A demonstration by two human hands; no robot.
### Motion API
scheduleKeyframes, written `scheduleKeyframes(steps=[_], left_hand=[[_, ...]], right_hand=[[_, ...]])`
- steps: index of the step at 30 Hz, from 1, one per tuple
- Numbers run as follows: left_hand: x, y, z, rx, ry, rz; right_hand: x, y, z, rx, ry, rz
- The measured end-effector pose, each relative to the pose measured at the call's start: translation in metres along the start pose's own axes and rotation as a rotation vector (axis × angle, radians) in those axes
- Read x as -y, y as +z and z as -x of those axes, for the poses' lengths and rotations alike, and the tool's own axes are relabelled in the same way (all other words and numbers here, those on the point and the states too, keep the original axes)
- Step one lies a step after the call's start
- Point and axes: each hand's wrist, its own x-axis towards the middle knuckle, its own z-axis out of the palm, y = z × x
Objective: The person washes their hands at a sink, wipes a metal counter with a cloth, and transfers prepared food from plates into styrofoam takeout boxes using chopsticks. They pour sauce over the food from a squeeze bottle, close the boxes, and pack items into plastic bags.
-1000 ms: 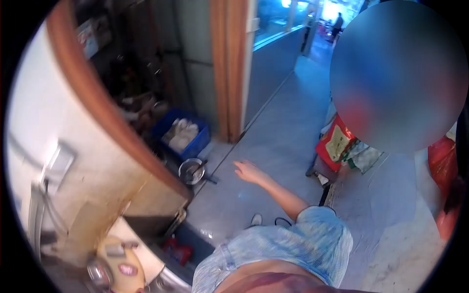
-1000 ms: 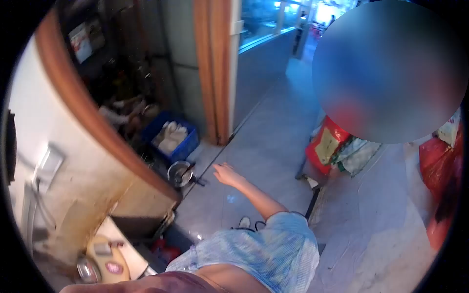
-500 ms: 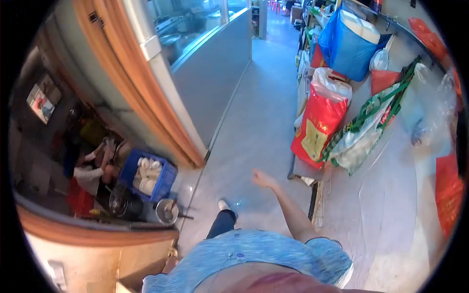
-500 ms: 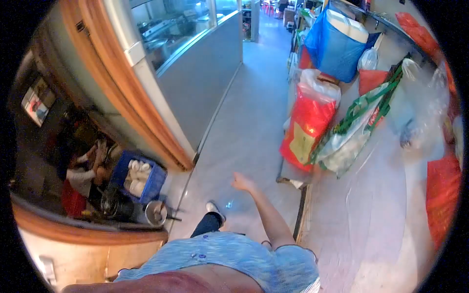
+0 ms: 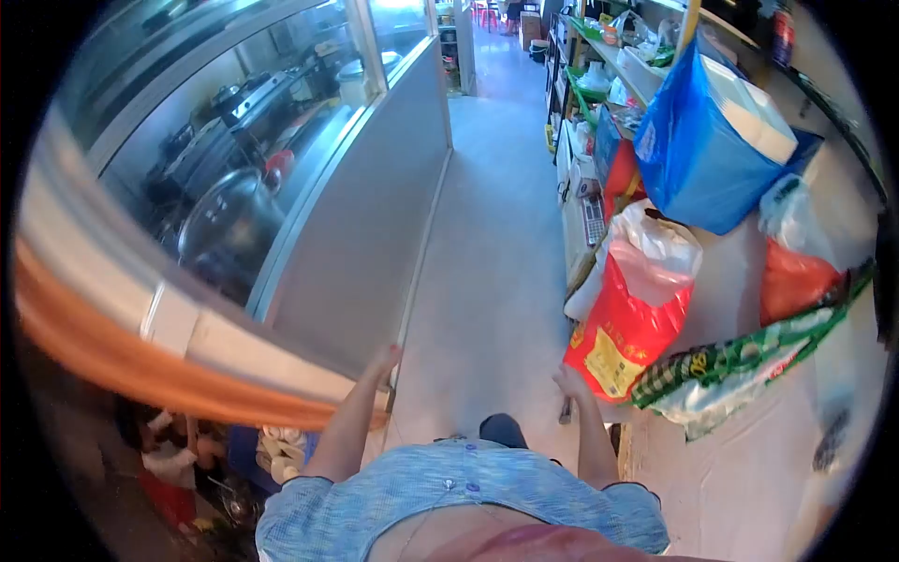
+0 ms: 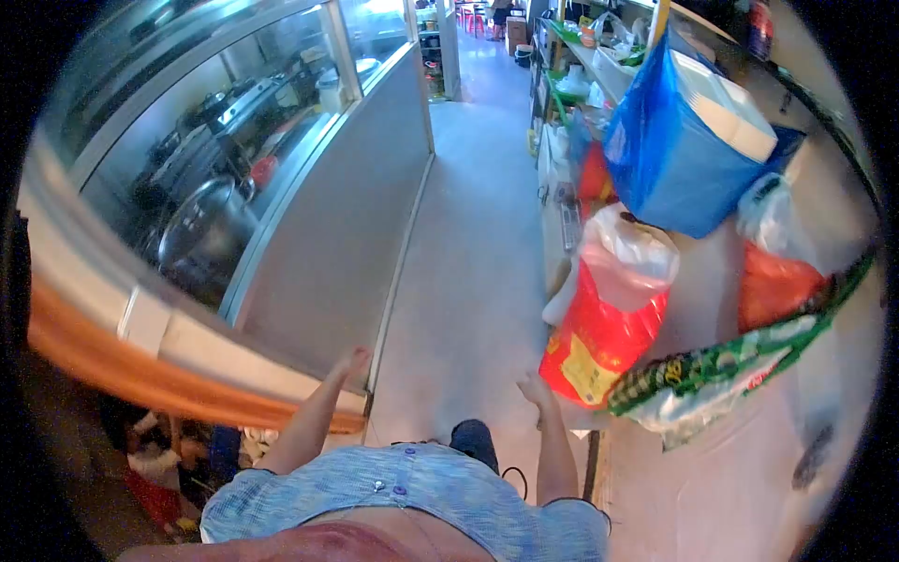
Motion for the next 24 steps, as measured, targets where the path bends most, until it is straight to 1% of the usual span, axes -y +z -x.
scheduleKeyframes(steps=[2,3,4,5,6,7,8,9,10,11,12,13,14,15,16,18,20,23,24], left_hand=[[-0.111,-0.006,-0.076,0.082,0.174,0.043],[-0.148,-0.008,-0.114,0.136,0.252,0.046],[-0.159,-0.007,-0.161,0.105,0.339,0.023],[-0.161,0.002,-0.209,0.076,0.417,0.007],[-0.165,0.01,-0.249,0.043,0.496,-0.006],[-0.167,0.01,-0.26,0.159,0.212,0.261],[-0.175,-0.006,-0.279,0.295,-0.038,0.515],[-0.186,-0.024,-0.297,0.362,-0.323,0.748],[-0.146,-0.021,-0.306,0.314,-0.396,0.644],[-0.106,-0.017,-0.311,0.251,-0.428,0.463],[-0.072,-0.021,-0.3,0.201,-0.497,0.309],[-0.052,-0.031,-0.285,0.166,-0.597,0.249],[-0.047,-0.041,-0.27,0.134,-0.705,0.27],[-0.043,-0.046,-0.263,0.097,-0.797,0.306],[-0.04,-0.05,-0.266,0.065,-0.874,0.346],[-0.045,-0.056,-0.29,0.022,-0.975,0.395],[-0.052,-0.057,-0.344,0.014,-1.014,0.41],[-0.081,-0.068,-0.47,0.057,-0.973,0.354],[-0.097,-0.074,-0.53,0.086,-0.907,0.293]], right_hand=[[-0.059,0.031,-0.036,-0.057,0.18,-0.247],[-0.092,0.04,-0.058,-0.018,0.1,-0.224],[-0.113,0.042,-0.082,0.021,0.02,-0.194],[-0.104,0.036,-0.093,-0.068,0.081,-0.273],[-0.104,0.03,-0.115,-0.056,0.126,-0.292],[-0.104,0.024,-0.144,-0.004,0.174,-0.284],[-0.1,0.013,-0.178,0.04,0.204,-0.273],[-0.09,0.0,-0.218,0.081,0.221,-0.261],[-0.073,-0.013,-0.257,0.127,0.221,-0.225],[-0.051,-0.032,-0.302,0.161,0.201,-0.173],[-0.023,-0.056,-0.349,0.191,0.159,-0.114],[0.011,-0.084,-0.394,0.2,0.093,-0.049],[0.052,-0.12,-0.433,0.186,0.002,0.005],[0.096,-0.159,-0.467,0.154,-0.14,0.049],[0.139,-0.198,-0.5,0.113,-0.281,0.097],[0.165,-0.217,-0.601,0.037,-0.397,-0.123],[0.205,-0.252,-0.684,0.071,-0.332,-0.177],[0.209,-0.258,-0.804,-0.046,-0.491,-0.169],[0.207,-0.262,-0.837,-0.019,-0.478,-0.183]])
